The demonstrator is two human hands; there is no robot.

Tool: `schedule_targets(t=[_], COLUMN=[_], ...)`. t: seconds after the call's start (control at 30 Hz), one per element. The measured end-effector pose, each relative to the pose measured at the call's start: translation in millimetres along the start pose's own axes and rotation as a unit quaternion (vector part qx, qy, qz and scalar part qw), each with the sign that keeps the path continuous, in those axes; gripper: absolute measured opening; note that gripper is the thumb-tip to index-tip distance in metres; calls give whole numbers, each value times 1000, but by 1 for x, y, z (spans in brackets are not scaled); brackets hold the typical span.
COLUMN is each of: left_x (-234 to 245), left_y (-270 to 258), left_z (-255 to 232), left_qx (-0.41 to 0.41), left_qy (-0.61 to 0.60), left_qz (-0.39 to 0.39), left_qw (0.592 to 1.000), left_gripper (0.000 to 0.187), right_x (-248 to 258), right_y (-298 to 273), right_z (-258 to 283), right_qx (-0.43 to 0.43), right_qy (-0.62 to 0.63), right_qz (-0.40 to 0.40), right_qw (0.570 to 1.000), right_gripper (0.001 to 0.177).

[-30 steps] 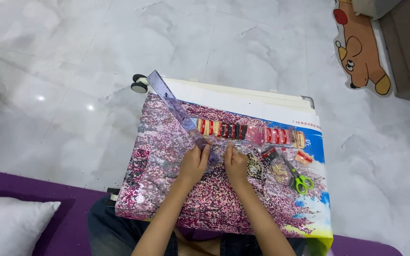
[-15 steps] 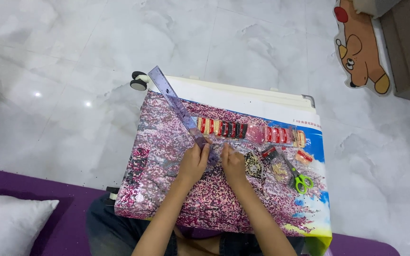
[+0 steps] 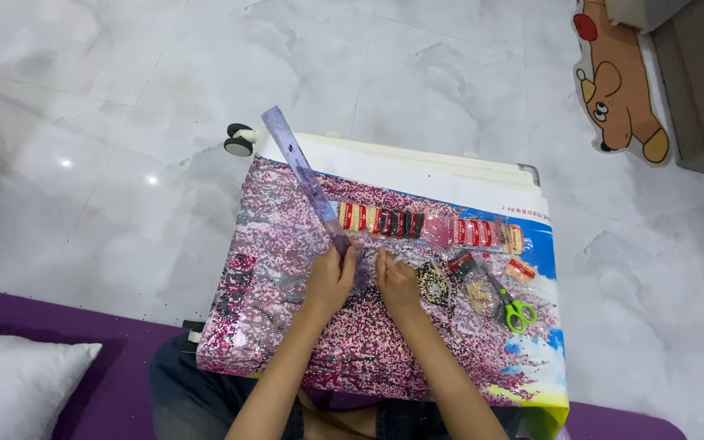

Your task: The person works on a diamond painting by holding a ruler to the canvas with one hand and using a needle with the other hand to pick up and place resin diamonds onto the fabric, occasionally also using the needle to pierce the fabric.

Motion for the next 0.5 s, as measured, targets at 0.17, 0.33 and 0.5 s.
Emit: schedule_targets(t=[0.17, 0.33, 0.5], left_x=[10, 10, -14], left_y=[-1, 6, 4], left_z=[-3, 7, 2], left_qx=[-39, -7, 118], left_qy=[-53, -72, 69], left_qz=[-52, -39, 95], left_qw=[997, 997, 986], left_gripper=[18, 27, 51], right_x=[18, 104, 133], right_y=[-16, -27, -49], right_z=[-48, -82, -125], right_qx=[-109, -264, -282], right_qy=[127, 263, 230], right_qz=[-91, -261, -282], right_qw=[982, 890, 888], right_gripper=[40, 58, 59])
Point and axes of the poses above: each hand's wrist, its own y-axis towards the middle knuckle, its own x-axis out of the back of the hand, z = x × y, the point moved 10 cm from there along y, towards the middle knuckle, and after that the axes turned 7 degrees about -x, right-handed, at the moved point
